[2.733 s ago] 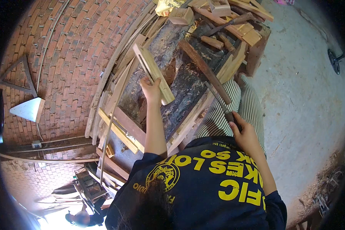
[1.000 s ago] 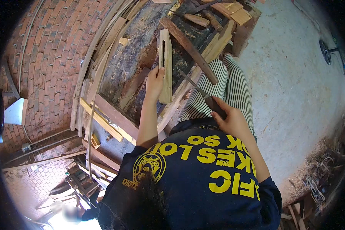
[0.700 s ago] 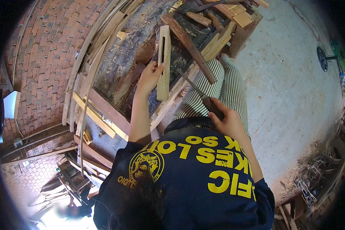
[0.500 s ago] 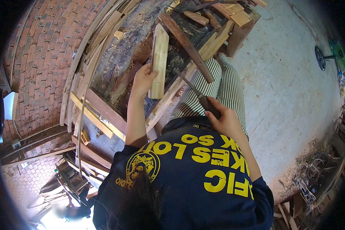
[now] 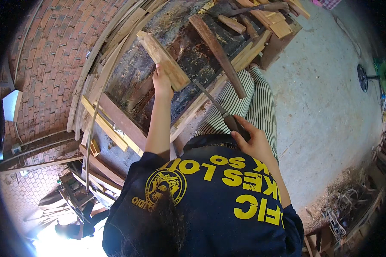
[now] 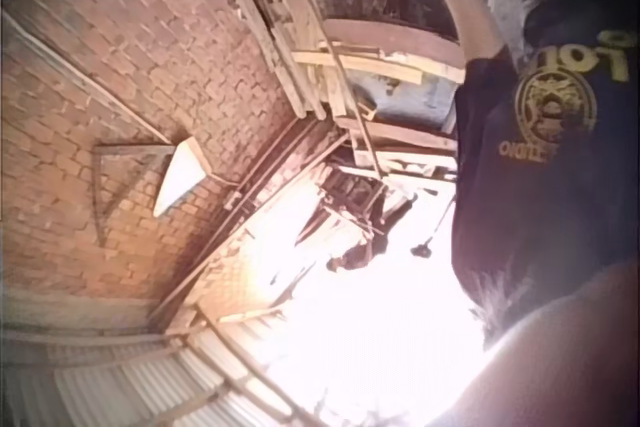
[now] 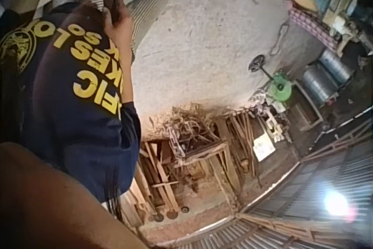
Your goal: Chiseling a block of wood on a workbench in a workshop.
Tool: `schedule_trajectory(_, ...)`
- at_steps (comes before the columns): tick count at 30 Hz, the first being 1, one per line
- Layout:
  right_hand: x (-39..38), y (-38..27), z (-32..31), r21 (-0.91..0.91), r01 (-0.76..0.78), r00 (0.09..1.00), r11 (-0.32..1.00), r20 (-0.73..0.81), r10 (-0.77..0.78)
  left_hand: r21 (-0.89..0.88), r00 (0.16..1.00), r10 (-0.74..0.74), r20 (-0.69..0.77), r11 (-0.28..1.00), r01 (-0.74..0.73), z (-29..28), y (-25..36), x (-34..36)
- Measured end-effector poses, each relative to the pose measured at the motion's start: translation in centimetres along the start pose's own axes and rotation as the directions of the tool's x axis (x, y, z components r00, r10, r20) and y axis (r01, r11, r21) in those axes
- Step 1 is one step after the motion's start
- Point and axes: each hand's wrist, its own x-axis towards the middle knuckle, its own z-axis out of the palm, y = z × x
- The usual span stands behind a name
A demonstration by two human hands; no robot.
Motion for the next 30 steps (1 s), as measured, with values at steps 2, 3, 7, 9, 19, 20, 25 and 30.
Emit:
schedule_trajectory(2,0.2,-0.3,-0.1,-0.038,0.03,1.0,0.999,0.005,-0.03,0.03,0.999,0.027,-0.022,0.999,-0.026,0.4,-0.5,2.2)
schedule_trajectory(3,0.4,-0.6,0.0,-0.067,-0.008,1.0,0.998,0.005,0.008,0.07,0.998,0.049,-0.034,0.997,-0.046,0.6,-0.6,3.0)
schedule_trajectory(7,2.1,0.0,0.3,-0.145,0.109,0.994,0.983,-0.016,-0.112,0.203,0.994,0.024,-0.105,0.979,-0.002,0.9,0.0,4.2)
schedule_trajectory(9,2.9,-1.6,0.6,-0.197,0.128,0.992,0.972,0.036,-0.123,0.219,0.993,0.029,-0.114,0.976,-0.003,0.8,0.5,4.0)
schedule_trajectory(19,5.4,-3.6,2.0,-0.302,0.221,0.975,0.927,0.049,-0.216,0.705,0.99,0.057,-0.13,0.707,0.052,1.9,0.2,0.7)
schedule_trajectory(20,5.6,-3.0,2.3,-0.29,0.279,0.958,0.916,0.026,-0.284,0.694,0.959,0.22,-0.178,0.719,-0.036,2.4,-1.0,1.0)
schedule_trajectory(25,5.1,-3.1,2.5,-0.343,0.235,0.972,0.909,0.059,-0.228,0.69,0.896,0.374,-0.241,0.715,-0.112,4.0,-1.9,1.8)
schedule_trajectory(30,5.3,-3.1,2.3,-0.478,0.22,0.975,0.851,0.068,-0.214,0.584,0.935,0.277,-0.22,0.805,-0.101,3.6,-1.7,2.1)
